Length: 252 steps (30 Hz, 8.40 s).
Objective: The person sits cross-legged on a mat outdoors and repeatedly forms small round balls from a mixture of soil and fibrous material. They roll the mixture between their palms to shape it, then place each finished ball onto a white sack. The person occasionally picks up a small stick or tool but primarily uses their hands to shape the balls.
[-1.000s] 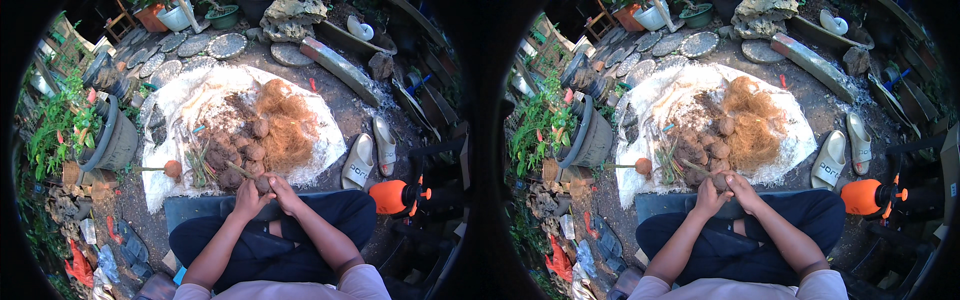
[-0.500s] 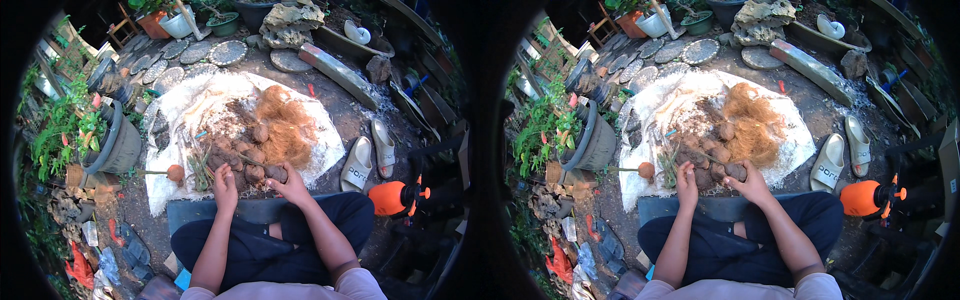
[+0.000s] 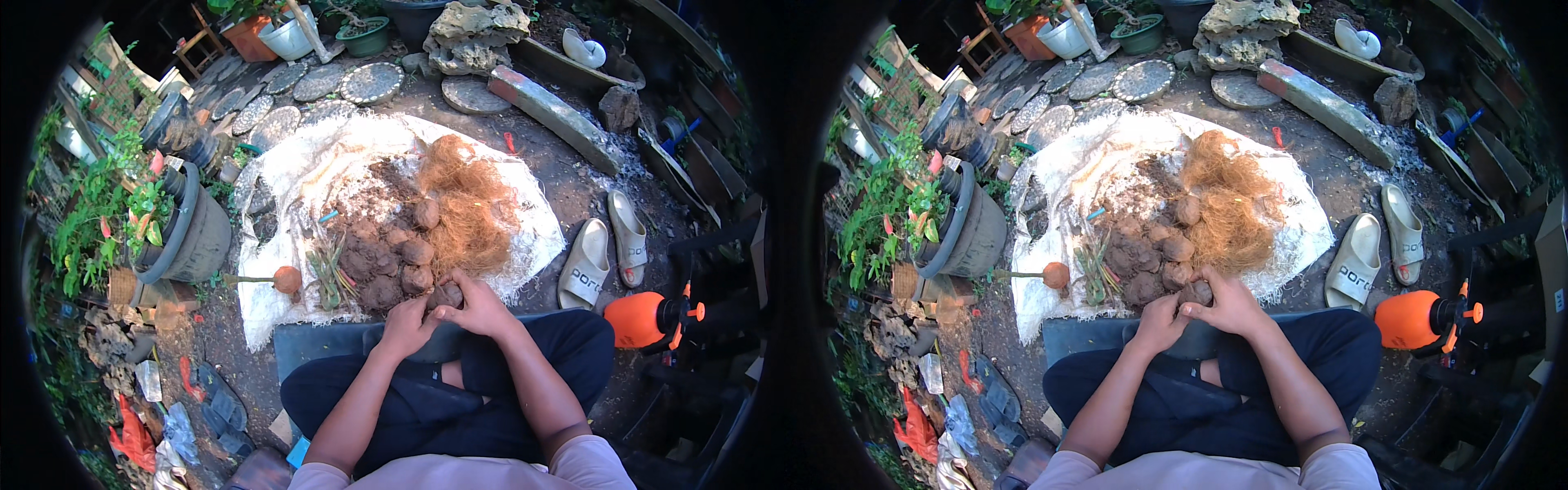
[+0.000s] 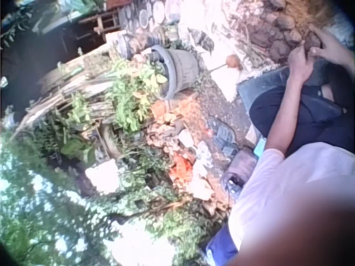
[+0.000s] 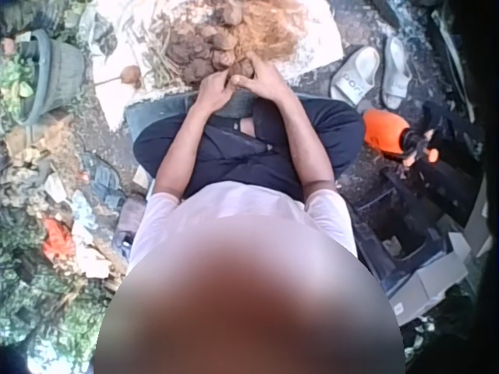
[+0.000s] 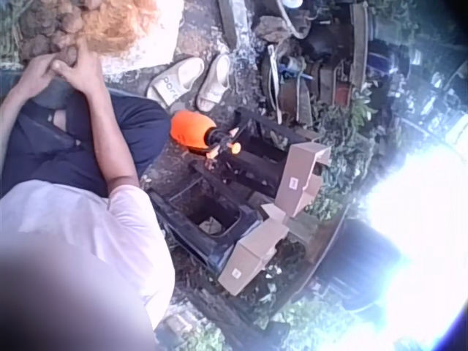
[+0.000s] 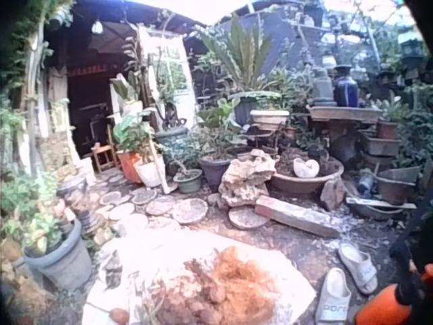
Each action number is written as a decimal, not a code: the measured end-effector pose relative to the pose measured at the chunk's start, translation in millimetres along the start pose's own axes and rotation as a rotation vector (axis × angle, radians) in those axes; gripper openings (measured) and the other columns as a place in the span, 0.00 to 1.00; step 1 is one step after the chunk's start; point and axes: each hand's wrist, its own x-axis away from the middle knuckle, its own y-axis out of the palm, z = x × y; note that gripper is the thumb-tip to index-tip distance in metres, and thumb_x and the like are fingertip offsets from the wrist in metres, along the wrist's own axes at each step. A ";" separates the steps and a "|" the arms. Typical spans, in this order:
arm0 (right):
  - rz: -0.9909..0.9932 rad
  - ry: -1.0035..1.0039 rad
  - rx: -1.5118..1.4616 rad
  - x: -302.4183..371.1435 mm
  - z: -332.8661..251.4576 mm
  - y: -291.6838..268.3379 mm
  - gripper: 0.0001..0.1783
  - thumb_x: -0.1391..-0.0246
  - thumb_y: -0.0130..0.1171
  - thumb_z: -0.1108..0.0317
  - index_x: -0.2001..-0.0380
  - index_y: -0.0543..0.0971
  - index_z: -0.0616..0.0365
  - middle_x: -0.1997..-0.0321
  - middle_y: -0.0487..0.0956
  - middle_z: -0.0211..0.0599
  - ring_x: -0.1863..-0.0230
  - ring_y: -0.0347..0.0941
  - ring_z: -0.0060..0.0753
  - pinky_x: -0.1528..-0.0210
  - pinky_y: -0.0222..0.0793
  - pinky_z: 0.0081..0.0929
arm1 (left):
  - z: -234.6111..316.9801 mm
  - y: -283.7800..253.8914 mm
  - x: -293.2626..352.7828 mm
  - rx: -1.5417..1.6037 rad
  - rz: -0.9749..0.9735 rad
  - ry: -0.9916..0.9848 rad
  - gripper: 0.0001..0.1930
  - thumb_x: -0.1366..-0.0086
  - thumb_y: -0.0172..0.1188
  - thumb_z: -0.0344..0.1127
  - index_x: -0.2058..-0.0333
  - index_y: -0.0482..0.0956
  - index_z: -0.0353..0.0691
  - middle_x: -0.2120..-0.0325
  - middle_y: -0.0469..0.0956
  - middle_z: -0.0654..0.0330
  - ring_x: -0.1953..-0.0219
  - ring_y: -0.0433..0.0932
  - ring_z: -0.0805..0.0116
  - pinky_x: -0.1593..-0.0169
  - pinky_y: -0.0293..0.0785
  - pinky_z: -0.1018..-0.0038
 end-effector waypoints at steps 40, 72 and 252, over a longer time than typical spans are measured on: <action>-0.036 0.019 -0.019 -11.3 6.4 13.5 0.16 0.39 0.54 0.56 0.60 0.79 0.58 0.68 0.81 0.55 0.62 0.79 0.61 0.60 0.73 0.49 | 12.3 -2.9 -2.5 -0.213 0.138 -0.012 0.22 0.48 0.70 0.54 0.72 0.74 0.41 0.84 0.74 0.61 0.79 0.79 0.56 0.72 0.75 0.61; 0.090 0.032 0.088 53.0 -21.9 19.5 0.20 0.32 0.48 0.52 0.51 0.77 0.54 0.60 0.82 0.53 0.57 0.79 0.60 0.54 0.74 0.47 | 31.8 -13.7 18.8 0.006 -0.132 -0.178 0.26 0.53 0.73 0.50 0.58 0.84 0.40 0.66 0.84 0.46 0.61 0.83 0.45 0.56 0.79 0.59; -0.682 -0.115 0.432 -71.1 -134.4 -19.1 0.22 0.34 0.52 0.50 0.48 0.79 0.54 0.57 0.80 0.50 0.54 0.79 0.55 0.50 0.74 0.48 | -42.9 -98.4 -34.9 1.246 0.351 -0.182 0.18 0.36 0.60 0.25 0.48 0.68 0.40 0.64 0.77 0.61 0.69 0.76 0.77 0.67 0.74 0.78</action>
